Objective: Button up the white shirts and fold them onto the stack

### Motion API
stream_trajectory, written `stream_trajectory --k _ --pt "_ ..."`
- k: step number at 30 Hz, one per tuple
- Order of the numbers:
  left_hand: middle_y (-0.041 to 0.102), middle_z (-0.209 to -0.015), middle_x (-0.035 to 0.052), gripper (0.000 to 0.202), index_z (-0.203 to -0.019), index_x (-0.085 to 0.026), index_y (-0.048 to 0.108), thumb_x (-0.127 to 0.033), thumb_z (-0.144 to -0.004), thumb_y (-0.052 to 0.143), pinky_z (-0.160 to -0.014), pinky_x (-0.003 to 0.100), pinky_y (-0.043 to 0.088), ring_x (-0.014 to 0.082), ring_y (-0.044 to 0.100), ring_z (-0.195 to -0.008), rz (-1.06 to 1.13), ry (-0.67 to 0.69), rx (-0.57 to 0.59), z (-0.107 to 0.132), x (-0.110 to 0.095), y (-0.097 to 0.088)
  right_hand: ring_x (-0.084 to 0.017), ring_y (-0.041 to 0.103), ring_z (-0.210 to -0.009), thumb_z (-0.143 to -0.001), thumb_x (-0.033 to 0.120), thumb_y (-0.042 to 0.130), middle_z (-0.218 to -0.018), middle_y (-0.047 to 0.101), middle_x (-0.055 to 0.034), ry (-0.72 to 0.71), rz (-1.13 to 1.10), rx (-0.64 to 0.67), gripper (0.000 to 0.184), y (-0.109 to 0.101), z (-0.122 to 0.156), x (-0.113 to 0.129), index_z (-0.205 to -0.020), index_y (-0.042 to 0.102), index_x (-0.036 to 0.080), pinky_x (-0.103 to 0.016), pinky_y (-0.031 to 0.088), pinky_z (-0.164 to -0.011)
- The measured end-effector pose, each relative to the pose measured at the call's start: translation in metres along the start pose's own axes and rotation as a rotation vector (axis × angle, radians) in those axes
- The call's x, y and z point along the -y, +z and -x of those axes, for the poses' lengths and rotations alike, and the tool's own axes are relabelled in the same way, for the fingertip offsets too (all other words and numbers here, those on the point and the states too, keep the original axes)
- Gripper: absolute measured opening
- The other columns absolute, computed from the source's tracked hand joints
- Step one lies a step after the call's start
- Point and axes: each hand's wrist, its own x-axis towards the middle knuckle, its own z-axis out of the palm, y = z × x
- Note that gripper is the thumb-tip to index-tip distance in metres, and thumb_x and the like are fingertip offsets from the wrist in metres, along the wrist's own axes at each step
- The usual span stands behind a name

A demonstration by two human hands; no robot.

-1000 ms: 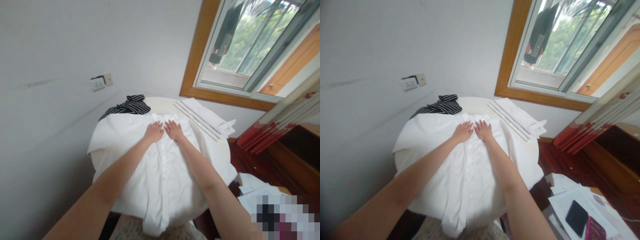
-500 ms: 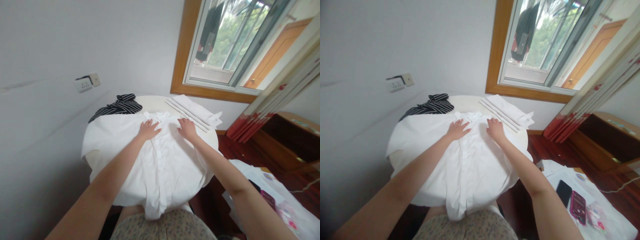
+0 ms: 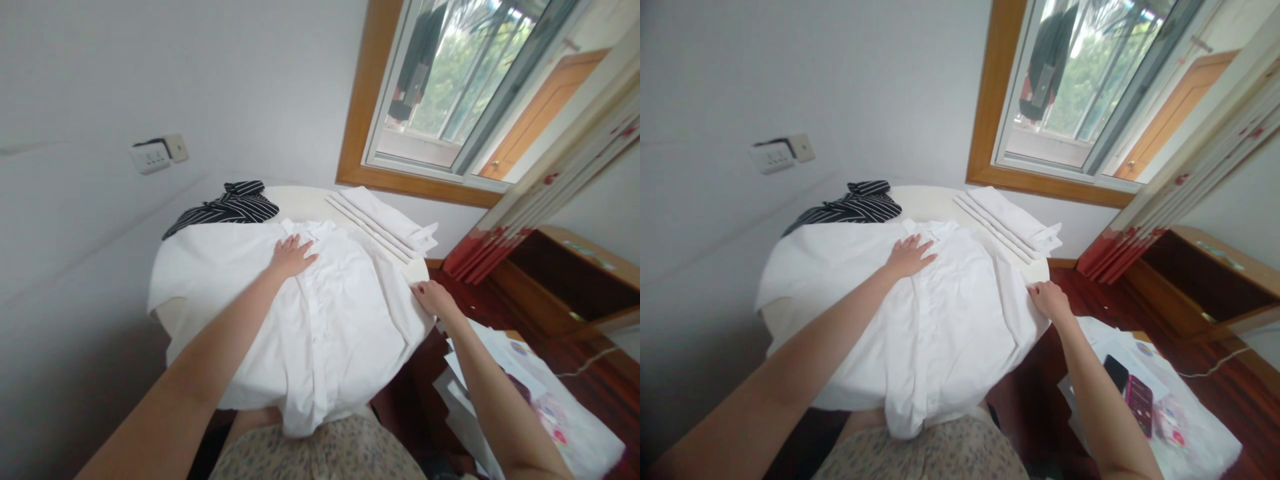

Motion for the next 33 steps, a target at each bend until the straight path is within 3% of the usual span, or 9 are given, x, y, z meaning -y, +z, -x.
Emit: stream_trajectory --k 4,7,13,18,21,23,27,30,33 --pt "0.023 -0.163 0.0113 0.069 -0.152 -0.033 0.035 -0.069 -0.093 0.025 -0.117 0.058 0.015 0.0329 0.020 -0.150 0.004 -0.009 0.003 0.001 0.000 0.000 -0.023 0.066 -0.088 -0.100 0.039 0.037 -0.094 0.070 -0.0114 -0.004 -0.129 -0.195 0.033 -0.004 0.001 -0.019 -0.095 0.062 0.018 -0.028 0.044 -0.072" --pt "0.023 -0.163 0.0113 0.069 -0.152 -0.033 0.034 -0.068 -0.094 0.025 -0.118 0.057 0.015 0.0325 0.019 -0.150 0.003 -0.011 0.002 0.001 -0.001 -0.001 -0.021 0.065 -0.079 -0.101 0.039 0.037 -0.087 0.070 -0.0083 -0.062 -0.181 -0.332 0.029 -0.024 -0.011 -0.035 -0.099 0.059 0.020 -0.026 0.042 -0.067" --pt "0.023 -0.163 0.0130 0.069 -0.153 -0.034 0.033 -0.068 -0.094 0.025 -0.117 0.057 0.016 0.0319 0.019 -0.150 -0.010 -0.013 0.014 0.000 0.000 0.000 -0.022 0.063 -0.075 -0.102 0.044 0.037 -0.096 0.070 -0.0119 -0.092 0.232 -0.498 0.035 -0.076 -0.060 -0.058 -0.108 0.060 0.020 -0.027 0.034 -0.061" --pt "0.022 -0.163 0.0124 0.069 -0.153 -0.033 0.033 -0.068 -0.094 0.026 -0.118 0.057 0.015 0.0319 0.019 -0.150 0.003 -0.019 0.012 0.000 0.000 0.000 -0.028 0.061 -0.095 -0.099 0.028 0.046 -0.102 0.068 -0.0176 -0.205 0.414 -0.456 0.027 -0.078 -0.090 -0.055 -0.113 0.065 0.014 -0.034 0.037 -0.073" --pt "0.022 -0.163 0.0111 0.068 -0.152 -0.034 0.034 -0.068 -0.093 0.026 -0.118 0.057 0.015 0.0317 0.019 -0.150 0.016 -0.019 0.013 0.001 -0.001 0.000 -0.029 0.055 -0.110 -0.097 0.024 0.047 -0.118 0.064 -0.0178 -0.269 0.406 -0.527 0.037 -0.070 -0.092 -0.020 -0.131 0.058 0.017 -0.038 0.037 -0.087" --pt "0.023 -0.163 0.0122 0.068 -0.152 -0.034 0.034 -0.068 -0.093 0.026 -0.118 0.057 0.015 0.0320 0.020 -0.150 0.016 -0.015 0.008 0.001 -0.001 -0.001 -0.028 0.053 -0.114 -0.096 0.024 0.046 -0.123 0.062 -0.0163 -0.417 0.297 -0.542 0.041 -0.065 -0.091 0.021 -0.135 0.056 0.017 -0.038 0.037 -0.095" --pt "0.023 -0.163 0.0142 0.069 -0.152 -0.033 0.034 -0.068 -0.094 0.025 -0.117 0.057 0.015 0.0326 0.020 -0.150 0.010 -0.010 0.003 0.002 0.000 -0.001 -0.023 0.050 -0.123 -0.096 0.019 0.040 -0.137 0.057 -0.0122 -0.591 0.102 -0.401 0.042 -0.048 -0.097 0.113 -0.134 0.058 0.018 -0.034 0.034 -0.106" --pt "0.023 -0.163 0.0137 0.069 -0.152 -0.033 0.034 -0.068 -0.094 0.025 -0.117 0.057 0.015 0.0323 0.020 -0.150 0.009 -0.010 0.006 0.003 -0.001 -0.001 -0.026 0.036 -0.141 -0.099 0.028 0.038 -0.154 0.041 -0.0110 -0.467 0.016 -0.324 0.050 -0.025 -0.108 0.162 -0.148 0.043 0.019 -0.041 0.027 -0.115" --pt "0.023 -0.163 0.0114 0.069 -0.153 -0.034 0.033 -0.068 -0.093 0.026 -0.118 0.057 0.015 0.0319 0.019 -0.150 0.017 -0.015 0.013 0.004 -0.001 -0.002 -0.031 0.028 -0.146 -0.102 0.047 0.027 -0.160 0.031 -0.0112 -0.299 -0.062 -0.200 0.058 -0.002 -0.118 0.182 -0.154 0.033 0.023 -0.052 0.022 -0.117"
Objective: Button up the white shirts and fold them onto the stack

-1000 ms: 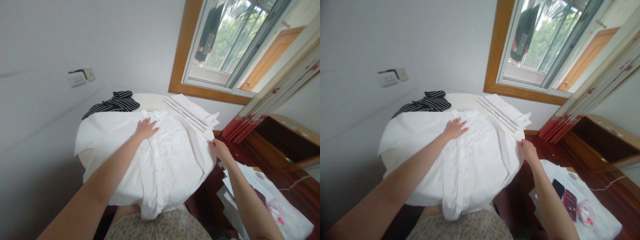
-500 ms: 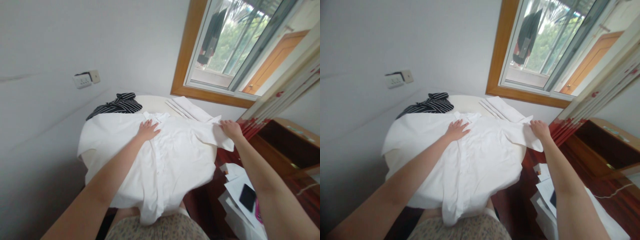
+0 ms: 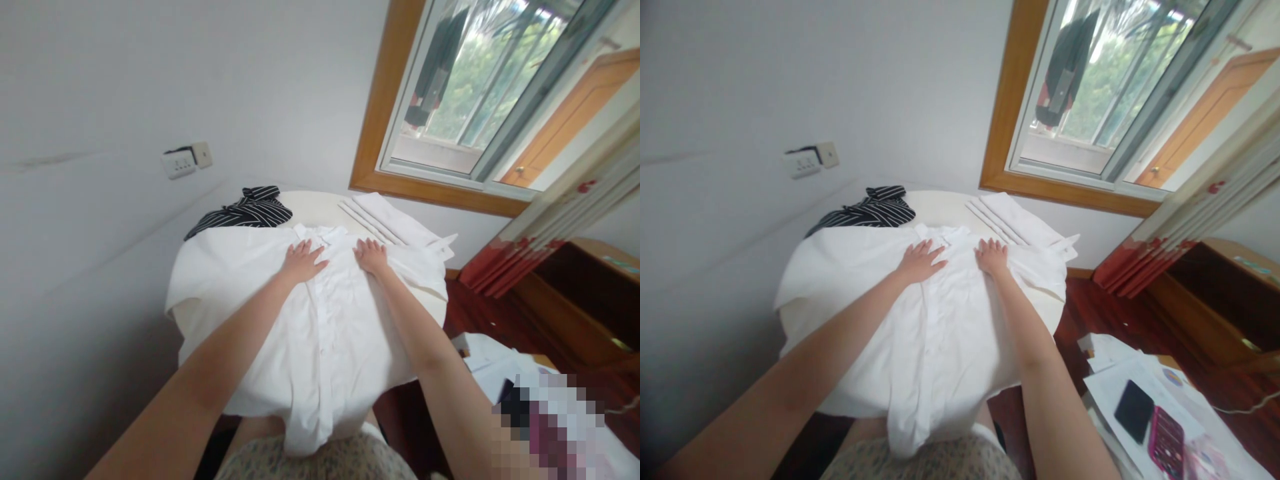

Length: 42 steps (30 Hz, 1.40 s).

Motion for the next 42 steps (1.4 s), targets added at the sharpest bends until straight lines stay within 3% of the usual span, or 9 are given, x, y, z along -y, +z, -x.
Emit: stream_trajectory --k 7,14,17,20,26,28,32,38,42 --pt "0.023 -0.163 0.0087 0.068 -0.152 -0.035 0.035 -0.068 -0.093 0.029 -0.118 0.056 0.013 0.0312 0.018 -0.151 0.013 -0.012 -0.009 0.000 -0.001 0.001 -0.032 0.018 -0.150 -0.099 0.063 0.021 -0.163 0.023 -0.0094 0.045 -0.076 0.089 0.067 0.016 -0.007 -0.003 -0.156 0.028 0.029 -0.055 0.014 -0.119" --pt "0.036 -0.158 0.0080 0.055 -0.147 -0.031 0.044 -0.054 -0.099 0.029 -0.118 0.051 0.022 0.0283 0.031 -0.146 0.000 0.005 -0.082 0.004 -0.001 -0.002 -0.031 0.019 -0.150 -0.101 0.045 0.032 -0.161 0.029 -0.0116 -0.055 -0.016 -0.152 0.055 0.000 0.009 0.013 -0.149 0.043 0.022 -0.052 0.014 -0.119" --pt "0.045 -0.153 0.0075 0.054 -0.149 -0.025 0.042 -0.042 -0.102 0.020 -0.118 0.044 0.026 0.0230 0.037 -0.143 0.055 0.001 -0.140 0.003 0.005 -0.004 -0.027 0.019 -0.150 -0.102 0.046 0.027 -0.162 0.028 -0.0071 -0.209 -0.072 -0.069 0.054 -0.001 0.016 0.032 -0.150 0.042 0.026 -0.051 0.017 -0.120" --pt "0.043 -0.154 0.0075 0.054 -0.150 -0.021 0.040 -0.036 -0.102 0.022 -0.119 0.041 0.025 0.0215 0.033 -0.145 0.039 -0.012 -0.154 0.002 0.014 -0.004 -0.026 0.019 -0.151 -0.102 0.055 0.023 -0.163 0.025 -0.0040 -0.278 -0.124 0.056 0.058 0.005 0.021 0.047 -0.152 0.036 0.030 -0.053 0.018 -0.120" --pt "0.026 -0.162 0.0096 0.061 -0.155 -0.024 0.031 -0.048 -0.099 0.024 -0.119 0.057 0.018 0.0304 0.023 -0.149 -0.022 -0.126 -0.077 0.011 0.021 -0.001 -0.027 0.013 -0.152 -0.097 0.067 0.018 -0.165 0.017 -0.0029 -0.169 -0.130 0.111 0.070 0.011 0.020 0.039 -0.156 0.027 0.030 -0.057 0.013 -0.120" --pt "0.027 -0.162 0.0112 0.063 -0.156 -0.021 0.028 -0.047 -0.099 0.024 -0.119 0.056 0.018 0.0298 0.025 -0.149 -0.027 -0.195 -0.104 0.014 0.025 -0.002 -0.027 0.013 -0.152 -0.098 0.066 0.017 -0.165 0.018 -0.0036 -0.113 -0.122 0.109 0.070 0.011 0.018 0.029 -0.156 0.027 0.029 -0.057 0.014 -0.120" --pt "0.034 -0.159 0.0063 0.057 -0.151 -0.024 0.039 -0.038 -0.100 0.019 -0.120 0.053 0.020 0.0274 0.026 -0.148 -0.029 -0.250 -0.094 0.018 0.038 -0.005 -0.026 0.015 -0.152 -0.101 0.057 0.018 -0.164 0.020 -0.0056 -0.045 -0.104 0.086 0.064 0.012 0.016 0.016 -0.156 0.027 0.027 -0.054 0.016 -0.120" --pt "0.029 -0.161 0.0068 0.060 -0.152 -0.028 0.037 -0.053 -0.099 0.022 -0.119 0.056 0.020 0.0286 0.025 -0.149 -0.089 -0.217 -0.044 0.035 0.063 -0.011 -0.027 0.017 -0.151 -0.101 0.056 0.021 -0.164 0.021 -0.0065 -0.040 -0.131 0.070 0.063 0.015 0.015 0.015 -0.156 0.029 0.026 -0.053 0.015 -0.120" --pt "0.031 -0.161 0.0075 0.059 -0.151 -0.026 0.038 -0.050 -0.099 0.025 -0.118 0.052 0.022 0.0273 0.028 -0.148 -0.143 -0.211 -0.041 0.060 0.087 -0.017 -0.027 0.017 -0.151 -0.101 0.056 0.022 -0.163 0.022 -0.0073 -0.045 -0.129 0.069 0.063 0.015 0.016 0.015 -0.156 0.029 0.025 -0.053 0.016 -0.120"
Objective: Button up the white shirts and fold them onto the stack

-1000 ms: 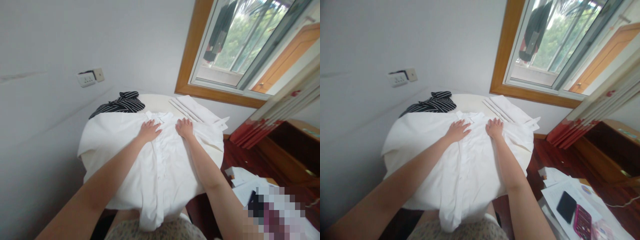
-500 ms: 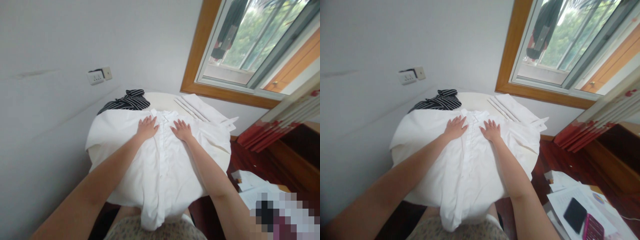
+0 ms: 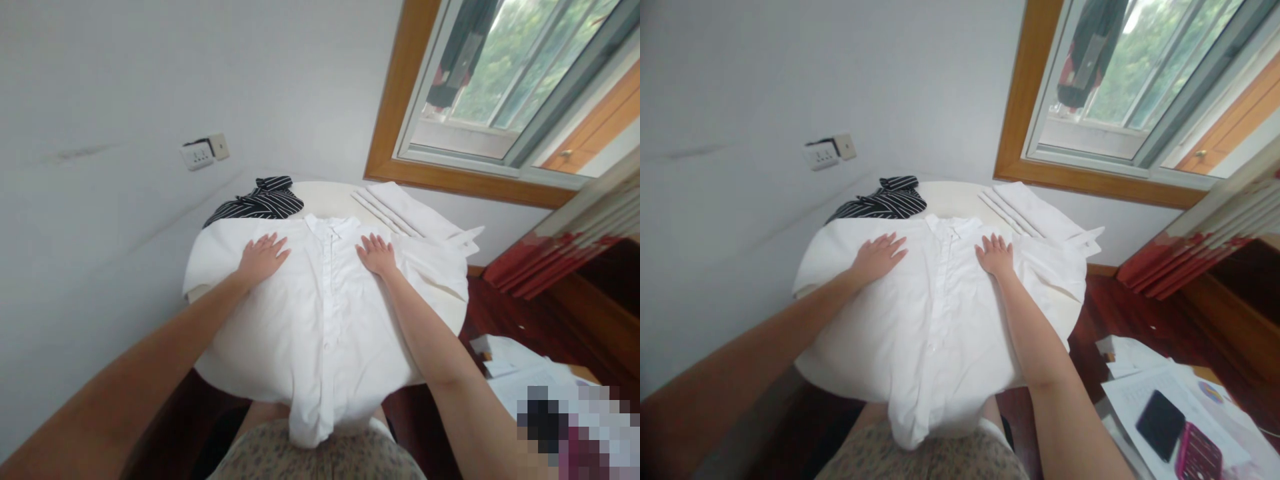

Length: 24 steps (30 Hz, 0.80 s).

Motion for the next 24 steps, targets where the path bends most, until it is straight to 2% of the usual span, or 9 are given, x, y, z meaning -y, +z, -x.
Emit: stream_trajectory --k 3,5,7,9,12,16,19,22,24 --pt "0.039 -0.156 0.0071 0.052 -0.147 -0.028 0.045 -0.041 -0.100 0.028 -0.118 0.054 0.023 0.0263 0.034 -0.145 -0.029 -0.025 -0.040 0.013 0.005 -0.007 -0.028 0.022 -0.149 -0.101 0.055 0.027 -0.162 0.028 -0.0082 -0.002 -0.004 -0.037 0.061 -0.004 0.002 0.001 -0.153 0.036 0.024 -0.054 0.019 -0.118" --pt "0.044 -0.154 0.0050 0.049 -0.144 -0.030 0.049 -0.036 -0.099 0.030 -0.119 0.051 0.023 0.0241 0.036 -0.143 -0.006 0.046 -0.057 0.020 -0.005 -0.013 -0.030 0.031 -0.144 -0.100 0.051 0.034 -0.156 0.038 -0.0094 -0.009 0.002 -0.097 0.054 -0.011 0.004 0.005 -0.144 0.050 0.024 -0.052 0.025 -0.115" --pt "0.043 -0.154 0.0023 0.049 -0.144 -0.033 0.049 -0.042 -0.099 0.032 -0.119 0.048 0.023 0.0232 0.035 -0.144 0.038 0.179 -0.032 0.027 -0.023 -0.016 -0.030 0.042 -0.134 -0.099 0.043 0.038 -0.143 0.052 -0.0124 -0.042 0.003 -0.159 0.044 -0.020 0.006 0.016 -0.129 0.064 0.022 -0.046 0.034 -0.109" --pt "0.036 -0.158 0.0024 0.054 -0.147 -0.035 0.043 -0.054 -0.097 0.034 -0.119 0.050 0.022 0.0262 0.030 -0.147 0.059 0.254 0.006 0.034 -0.040 -0.016 -0.027 0.053 -0.121 -0.099 0.035 0.038 -0.125 0.063 -0.0150 -0.111 -0.021 -0.159 0.041 -0.026 0.010 0.032 -0.114 0.071 0.018 -0.037 0.040 -0.101" --pt "0.030 -0.161 0.0046 0.063 -0.151 -0.036 0.037 -0.063 -0.094 0.035 -0.119 0.056 0.015 0.0299 0.022 -0.150 0.052 0.250 0.010 0.043 -0.054 -0.012 -0.023 0.062 -0.105 -0.099 0.034 0.036 -0.111 0.068 -0.0146 -0.195 -0.094 -0.043 0.042 -0.026 0.016 0.063 -0.107 0.073 0.015 -0.030 0.045 -0.090" --pt "0.027 -0.162 0.0054 0.066 -0.152 -0.036 0.034 -0.067 -0.094 0.032 -0.119 0.058 0.012 0.0307 0.019 -0.151 0.064 0.251 0.020 0.046 -0.055 -0.009 -0.025 0.063 -0.108 -0.099 0.049 0.036 -0.117 0.068 -0.0162 -0.120 -0.147 0.018 0.050 -0.017 0.018 0.096 -0.110 0.071 0.015 -0.031 0.047 -0.088" --pt "0.024 -0.163 0.0056 0.069 -0.153 -0.037 0.030 -0.069 -0.092 0.033 -0.119 0.059 0.011 0.0308 0.016 -0.151 0.060 0.239 0.055 0.044 -0.055 -0.012 -0.029 0.063 -0.111 -0.094 0.054 0.044 -0.120 0.068 -0.0170 -0.062 -0.154 0.109 0.050 -0.017 0.011 0.106 -0.111 0.071 0.015 -0.035 0.049 -0.087" --pt "0.020 -0.164 0.0076 0.073 -0.155 -0.036 0.027 -0.071 -0.092 0.034 -0.118 0.061 0.009 0.0314 0.015 -0.152 0.059 0.248 0.071 0.045 -0.055 -0.014 -0.030 0.063 -0.113 -0.091 0.046 0.052 -0.122 0.067 -0.0166 -0.037 -0.147 0.171 0.042 -0.019 0.006 0.106 -0.114 0.069 0.014 -0.035 0.049 -0.088" --pt "0.020 -0.164 0.0073 0.072 -0.155 -0.035 0.026 -0.069 -0.093 0.034 -0.118 0.061 0.009 0.0306 0.015 -0.152 0.064 0.300 0.073 0.050 -0.051 -0.014 -0.028 0.063 -0.113 -0.094 0.041 0.050 -0.123 0.066 -0.0168 -0.059 -0.136 0.147 0.039 -0.018 0.007 0.105 -0.114 0.068 0.014 -0.034 0.049 -0.088"
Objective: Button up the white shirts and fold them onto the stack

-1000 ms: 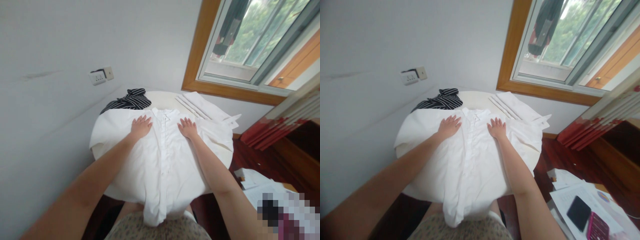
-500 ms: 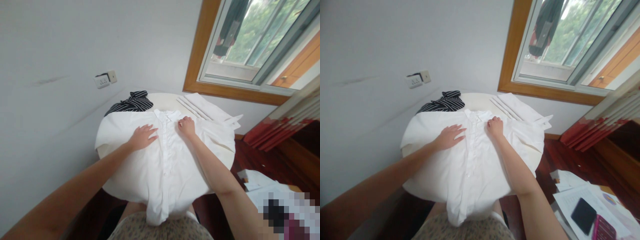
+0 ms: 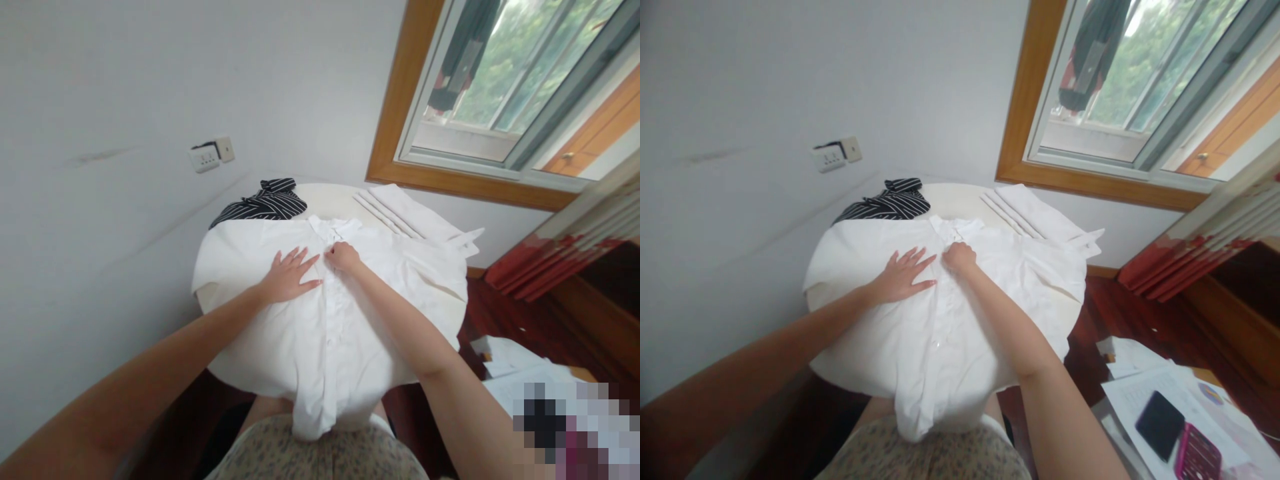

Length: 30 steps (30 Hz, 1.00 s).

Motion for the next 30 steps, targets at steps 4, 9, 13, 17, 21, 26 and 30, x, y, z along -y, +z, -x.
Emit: stream_trajectory --k 4,9,13,17,21,26,30 --pt "0.026 -0.162 0.0013 0.058 -0.152 -0.039 0.032 -0.060 -0.098 0.032 -0.119 0.059 0.007 0.0280 0.020 -0.150 -0.003 0.183 -0.023 0.024 0.011 0.000 -0.026 0.063 -0.110 -0.098 0.036 0.046 -0.121 0.065 -0.0168 -0.069 0.046 -0.164 0.034 0.010 0.007 -0.005 -0.116 0.063 0.012 -0.033 0.049 -0.089" --pt "0.027 -0.162 0.0041 0.058 -0.151 -0.040 0.034 -0.060 -0.097 0.037 -0.117 0.061 0.011 0.0319 0.023 -0.149 0.014 0.249 -0.068 0.066 0.025 -0.003 -0.024 0.063 -0.106 -0.098 0.038 0.048 -0.115 0.065 -0.0142 -0.083 0.058 -0.179 0.031 0.014 0.009 -0.010 -0.111 0.063 0.015 -0.033 0.049 -0.087" --pt "0.025 -0.163 0.0044 0.062 -0.150 -0.044 0.035 -0.063 -0.091 0.047 -0.118 0.061 0.010 0.0332 0.022 -0.149 0.049 0.281 -0.069 0.102 0.026 -0.007 -0.021 0.063 -0.102 -0.098 0.041 0.048 -0.113 0.066 -0.0100 -0.135 0.028 -0.165 0.029 0.010 0.008 -0.015 -0.106 0.065 0.019 -0.029 0.047 -0.083" --pt "0.036 -0.158 0.0004 0.063 -0.144 -0.044 0.046 -0.063 -0.085 0.058 -0.122 0.055 0.007 0.0307 0.029 -0.147 0.127 0.492 -0.062 0.125 0.016 -0.026 -0.019 0.063 -0.096 -0.097 0.042 0.050 -0.107 0.067 -0.0068 -0.188 -0.012 -0.202 0.027 0.011 0.008 -0.021 -0.100 0.067 0.021 -0.027 0.044 -0.077" --pt "0.056 -0.143 0.0001 0.036 -0.128 -0.035 0.062 -0.043 -0.095 0.052 -0.123 0.047 0.015 0.0225 0.044 -0.138 0.198 0.633 -0.091 0.098 0.004 -0.042 -0.016 0.062 -0.086 -0.094 0.044 0.053 -0.096 0.069 -0.0027 -0.235 -0.099 -0.223 0.026 0.013 0.003 -0.028 -0.091 0.067 0.022 -0.024 0.039 -0.067" --pt "0.048 -0.150 0.0118 0.051 -0.143 -0.021 0.049 -0.044 -0.097 0.045 -0.118 0.046 0.030 0.0257 0.039 -0.142 0.201 0.556 -0.128 0.048 -0.009 -0.024 -0.014 0.057 -0.074 -0.096 0.039 0.047 -0.082 0.068 -0.0005 -0.252 -0.170 -0.205 0.030 0.010 -0.004 -0.038 -0.086 0.067 0.020 -0.024 0.033 -0.062" --pt "0.029 -0.161 0.0115 0.067 -0.152 -0.027 0.034 -0.056 -0.093 0.048 -0.121 0.054 0.018 0.0314 0.025 -0.149 0.162 0.655 -0.005 0.070 -0.029 -0.020 -0.014 0.058 -0.078 -0.095 0.035 0.049 -0.087 0.069 -0.0010 -0.273 -0.160 -0.191 0.025 0.009 -0.007 -0.040 -0.088 0.068 0.021 -0.024 0.033 -0.064"
